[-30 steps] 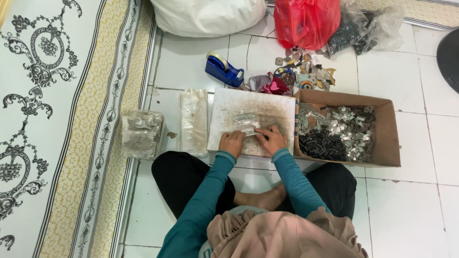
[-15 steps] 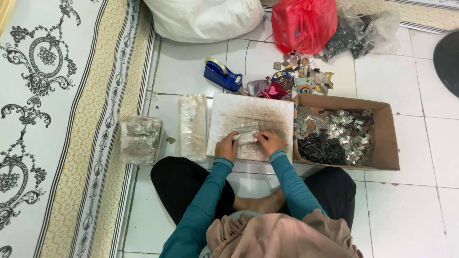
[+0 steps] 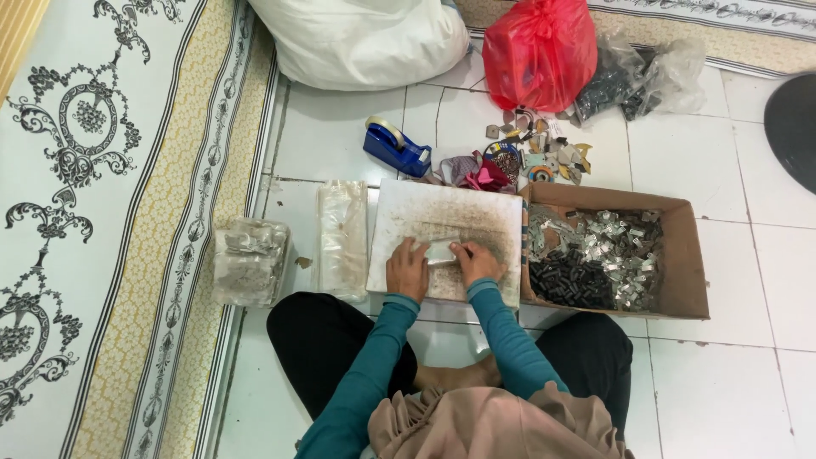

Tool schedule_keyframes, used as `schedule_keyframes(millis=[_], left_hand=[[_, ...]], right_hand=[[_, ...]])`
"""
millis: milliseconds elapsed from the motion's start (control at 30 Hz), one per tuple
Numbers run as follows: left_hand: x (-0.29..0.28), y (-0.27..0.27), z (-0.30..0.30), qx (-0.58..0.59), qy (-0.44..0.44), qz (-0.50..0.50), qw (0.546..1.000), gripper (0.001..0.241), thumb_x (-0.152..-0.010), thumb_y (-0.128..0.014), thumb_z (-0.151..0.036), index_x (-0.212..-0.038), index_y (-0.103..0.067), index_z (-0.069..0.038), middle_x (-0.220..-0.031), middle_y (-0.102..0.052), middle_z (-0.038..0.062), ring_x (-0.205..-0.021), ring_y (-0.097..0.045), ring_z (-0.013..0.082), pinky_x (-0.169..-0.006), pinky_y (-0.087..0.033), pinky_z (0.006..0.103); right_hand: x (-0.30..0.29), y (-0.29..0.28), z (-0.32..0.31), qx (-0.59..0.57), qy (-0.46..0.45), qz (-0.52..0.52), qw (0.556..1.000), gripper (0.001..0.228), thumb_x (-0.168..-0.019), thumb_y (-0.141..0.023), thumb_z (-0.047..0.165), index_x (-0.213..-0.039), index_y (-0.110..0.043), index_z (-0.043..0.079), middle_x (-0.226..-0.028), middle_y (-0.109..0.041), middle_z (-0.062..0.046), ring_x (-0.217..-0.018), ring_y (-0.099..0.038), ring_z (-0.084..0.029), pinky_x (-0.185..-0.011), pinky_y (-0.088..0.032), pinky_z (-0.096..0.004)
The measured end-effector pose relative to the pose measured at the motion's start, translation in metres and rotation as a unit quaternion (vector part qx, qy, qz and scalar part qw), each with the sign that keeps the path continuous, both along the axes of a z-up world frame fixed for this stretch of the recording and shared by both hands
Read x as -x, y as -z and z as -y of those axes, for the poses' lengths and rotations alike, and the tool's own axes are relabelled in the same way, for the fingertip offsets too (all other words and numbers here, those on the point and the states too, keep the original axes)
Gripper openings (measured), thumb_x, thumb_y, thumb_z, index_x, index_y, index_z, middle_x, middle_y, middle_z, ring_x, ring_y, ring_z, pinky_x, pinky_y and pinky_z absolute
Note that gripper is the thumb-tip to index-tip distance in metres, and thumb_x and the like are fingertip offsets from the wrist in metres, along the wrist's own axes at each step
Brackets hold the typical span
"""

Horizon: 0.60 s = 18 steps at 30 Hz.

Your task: Packaging small metal pins into individual plastic bags.

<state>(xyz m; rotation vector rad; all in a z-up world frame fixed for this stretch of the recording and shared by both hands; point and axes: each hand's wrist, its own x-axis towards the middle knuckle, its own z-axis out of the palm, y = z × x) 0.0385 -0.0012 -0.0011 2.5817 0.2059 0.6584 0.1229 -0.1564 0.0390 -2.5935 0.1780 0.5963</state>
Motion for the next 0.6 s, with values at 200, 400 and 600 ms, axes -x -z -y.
schedule_keyframes(millis=[200, 400, 600], left_hand=[[0.011, 0.017, 0.020, -0.113, 0.115, -0.095, 0.982, 0.058, -0.109, -0.043, -0.043, -0.158, -0.032, -0.016, -0.168, -0.021, 0.015, -0.156, -0.013, 0.0321, -0.125, -0.002, 0.0583], [0.012, 0.018, 0.013, -0.173, 0.105, -0.049, 0.978, 0.065, -0.106, -0.038, -0.052, -0.161, -0.029, -0.019, -0.167, -0.025, 0.014, -0.155, -0.021, 0.0309, -0.126, -0.009, 0.0579], [0.010, 0.016, 0.012, -0.186, 0.089, 0.021, 0.978, 0.065, -0.103, -0.042, -0.049, -0.159, -0.035, -0.017, -0.164, -0.032, 0.016, -0.153, -0.027, 0.0325, -0.125, -0.018, 0.0544]], right_hand=[[0.005, -0.001, -0.011, 0.049, -0.010, 0.024, 0.998, 0.057, -0.099, -0.042, 0.081, -0.120, -0.067, 0.034, -0.126, -0.069, 0.000, -0.121, -0.066, -0.025, -0.115, -0.025, -0.055], [0.017, -0.007, -0.009, 0.000, -0.011, 0.106, 0.994, 0.064, -0.101, -0.040, 0.081, -0.122, -0.061, 0.024, -0.126, -0.069, -0.005, -0.117, -0.065, -0.027, -0.105, -0.027, -0.049], [0.022, -0.025, -0.012, -0.024, -0.002, 0.108, 0.994, 0.067, -0.099, -0.040, 0.083, -0.137, -0.054, 0.030, -0.143, -0.063, -0.001, -0.128, -0.060, -0.023, -0.107, -0.023, -0.046]])
